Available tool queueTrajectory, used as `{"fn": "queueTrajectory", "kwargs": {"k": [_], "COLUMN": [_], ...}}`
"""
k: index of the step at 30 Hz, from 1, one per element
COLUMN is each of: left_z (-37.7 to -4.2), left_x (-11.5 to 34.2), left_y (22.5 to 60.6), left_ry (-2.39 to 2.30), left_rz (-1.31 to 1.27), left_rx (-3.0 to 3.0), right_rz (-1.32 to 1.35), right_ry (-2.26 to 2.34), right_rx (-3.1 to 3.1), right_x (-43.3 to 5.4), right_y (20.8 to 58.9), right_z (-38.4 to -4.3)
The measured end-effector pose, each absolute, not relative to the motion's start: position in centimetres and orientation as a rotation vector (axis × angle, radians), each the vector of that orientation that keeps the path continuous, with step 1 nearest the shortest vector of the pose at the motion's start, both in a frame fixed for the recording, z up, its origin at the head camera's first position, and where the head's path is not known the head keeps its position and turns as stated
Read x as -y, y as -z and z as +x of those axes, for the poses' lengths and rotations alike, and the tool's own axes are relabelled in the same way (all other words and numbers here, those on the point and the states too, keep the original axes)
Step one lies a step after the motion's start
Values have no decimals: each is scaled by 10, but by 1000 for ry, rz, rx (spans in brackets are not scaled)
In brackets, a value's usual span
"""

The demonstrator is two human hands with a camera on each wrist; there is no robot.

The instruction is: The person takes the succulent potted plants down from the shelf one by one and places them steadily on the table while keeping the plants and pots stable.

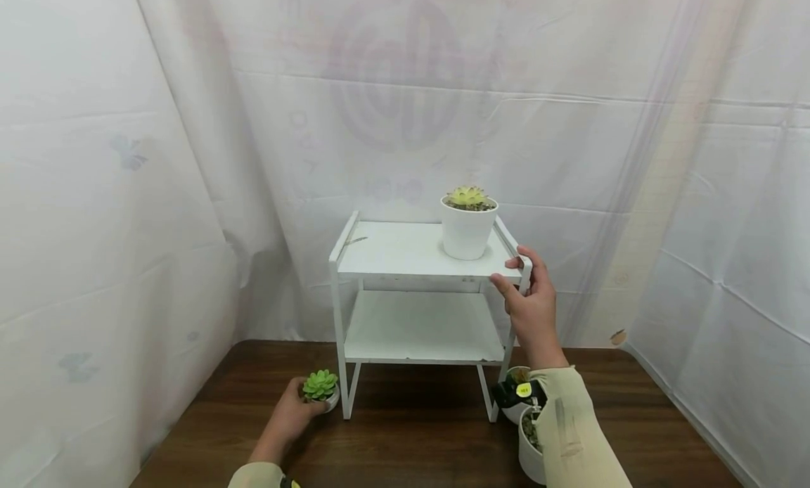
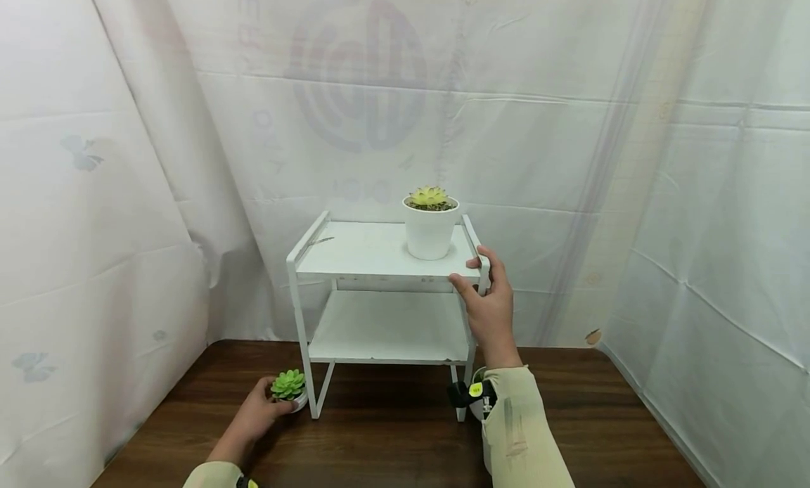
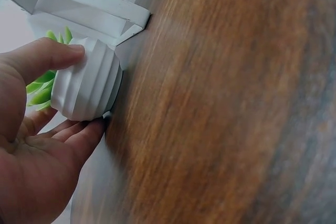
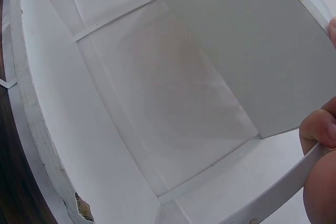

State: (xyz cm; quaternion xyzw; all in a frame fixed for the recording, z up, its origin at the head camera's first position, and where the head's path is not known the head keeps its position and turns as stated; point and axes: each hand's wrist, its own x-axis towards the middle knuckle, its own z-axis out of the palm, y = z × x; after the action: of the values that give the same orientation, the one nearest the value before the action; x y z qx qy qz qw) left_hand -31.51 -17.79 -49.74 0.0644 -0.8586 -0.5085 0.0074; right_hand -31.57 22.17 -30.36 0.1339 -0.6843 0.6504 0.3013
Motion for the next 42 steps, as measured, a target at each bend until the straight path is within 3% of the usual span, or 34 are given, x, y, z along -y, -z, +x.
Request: {"fn": "queueTrajectory", "kwargs": {"k": [18,42], "left_z": [-310,-292], "left_x": [178,171], "left_y": [488,418], "left_ry": [1572,1400], "left_rz": [177,118], "left_rx": [2686,2794], "right_rz": [350,321], "right_ry": [-1726,-1751], "right_rx": [1828,1853], "right_x": [-222,-214], "right_y": [304,289], "right_z": [-316,-296]}}
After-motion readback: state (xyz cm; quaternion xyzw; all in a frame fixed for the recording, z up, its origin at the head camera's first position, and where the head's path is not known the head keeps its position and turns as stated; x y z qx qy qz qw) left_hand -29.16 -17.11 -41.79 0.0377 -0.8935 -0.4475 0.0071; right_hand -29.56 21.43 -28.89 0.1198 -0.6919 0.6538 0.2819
